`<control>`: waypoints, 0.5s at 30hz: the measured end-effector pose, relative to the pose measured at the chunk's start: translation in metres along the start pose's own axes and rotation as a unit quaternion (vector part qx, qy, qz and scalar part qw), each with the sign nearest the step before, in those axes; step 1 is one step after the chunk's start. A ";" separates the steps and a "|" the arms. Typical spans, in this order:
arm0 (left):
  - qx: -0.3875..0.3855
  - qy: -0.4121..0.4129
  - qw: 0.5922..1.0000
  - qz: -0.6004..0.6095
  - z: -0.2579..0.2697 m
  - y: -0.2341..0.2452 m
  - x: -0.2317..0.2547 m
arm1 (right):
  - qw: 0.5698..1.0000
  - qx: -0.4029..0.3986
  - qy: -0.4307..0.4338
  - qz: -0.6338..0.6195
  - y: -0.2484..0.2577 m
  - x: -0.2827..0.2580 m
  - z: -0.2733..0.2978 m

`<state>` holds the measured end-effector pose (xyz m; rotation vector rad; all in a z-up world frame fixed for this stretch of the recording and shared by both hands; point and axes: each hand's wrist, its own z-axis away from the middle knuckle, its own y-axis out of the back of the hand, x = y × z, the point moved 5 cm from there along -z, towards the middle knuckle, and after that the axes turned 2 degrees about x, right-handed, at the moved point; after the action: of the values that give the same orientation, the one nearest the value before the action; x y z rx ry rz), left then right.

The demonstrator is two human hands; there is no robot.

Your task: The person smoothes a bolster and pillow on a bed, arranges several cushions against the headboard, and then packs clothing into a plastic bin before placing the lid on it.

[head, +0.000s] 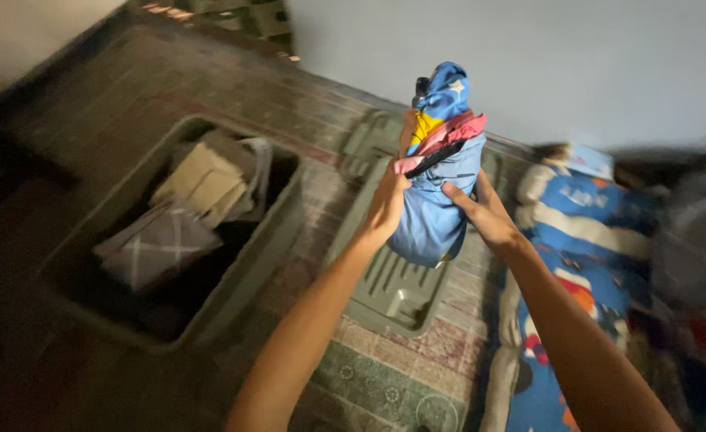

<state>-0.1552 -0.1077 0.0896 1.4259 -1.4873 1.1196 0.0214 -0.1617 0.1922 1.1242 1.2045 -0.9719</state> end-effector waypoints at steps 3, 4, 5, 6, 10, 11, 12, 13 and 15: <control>0.018 -0.021 0.999 -0.029 -0.003 0.044 0.033 | 0.999 -0.039 0.018 0.002 -0.040 -0.019 -0.016; 0.042 -0.016 0.998 -0.041 -0.006 0.062 0.045 | 0.998 -0.056 0.029 -0.003 -0.055 -0.029 -0.021; 0.063 -0.008 0.997 -0.054 -0.006 0.078 0.057 | 0.998 -0.057 0.001 0.018 -0.069 -0.034 -0.023; 0.084 0.000 0.994 -0.066 -0.006 0.095 0.068 | 0.997 -0.058 -0.027 0.040 -0.080 -0.039 -0.026; 0.086 -0.089 0.981 -0.148 0.014 0.160 0.113 | 0.995 -0.103 -0.016 -0.005 -0.142 -0.053 -0.042; 0.105 -0.089 0.981 -0.139 0.019 0.179 0.119 | 0.993 -0.116 0.029 0.005 -0.161 -0.058 -0.050; 0.125 -0.089 0.980 -0.130 0.025 0.200 0.123 | 0.989 -0.129 0.074 0.013 -0.181 -0.062 -0.058; 0.148 -0.061 0.977 -0.138 0.030 0.222 0.120 | 0.984 -0.138 0.111 0.021 -0.202 -0.059 -0.059; 0.190 -0.010 0.969 -0.154 0.028 0.274 0.117 | 0.976 -0.153 0.150 0.029 -0.248 -0.055 -0.063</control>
<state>-0.4352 -0.1756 0.1699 1.8605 -1.0468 1.2343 -0.2391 -0.1484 0.2144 1.0750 1.4974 -0.5577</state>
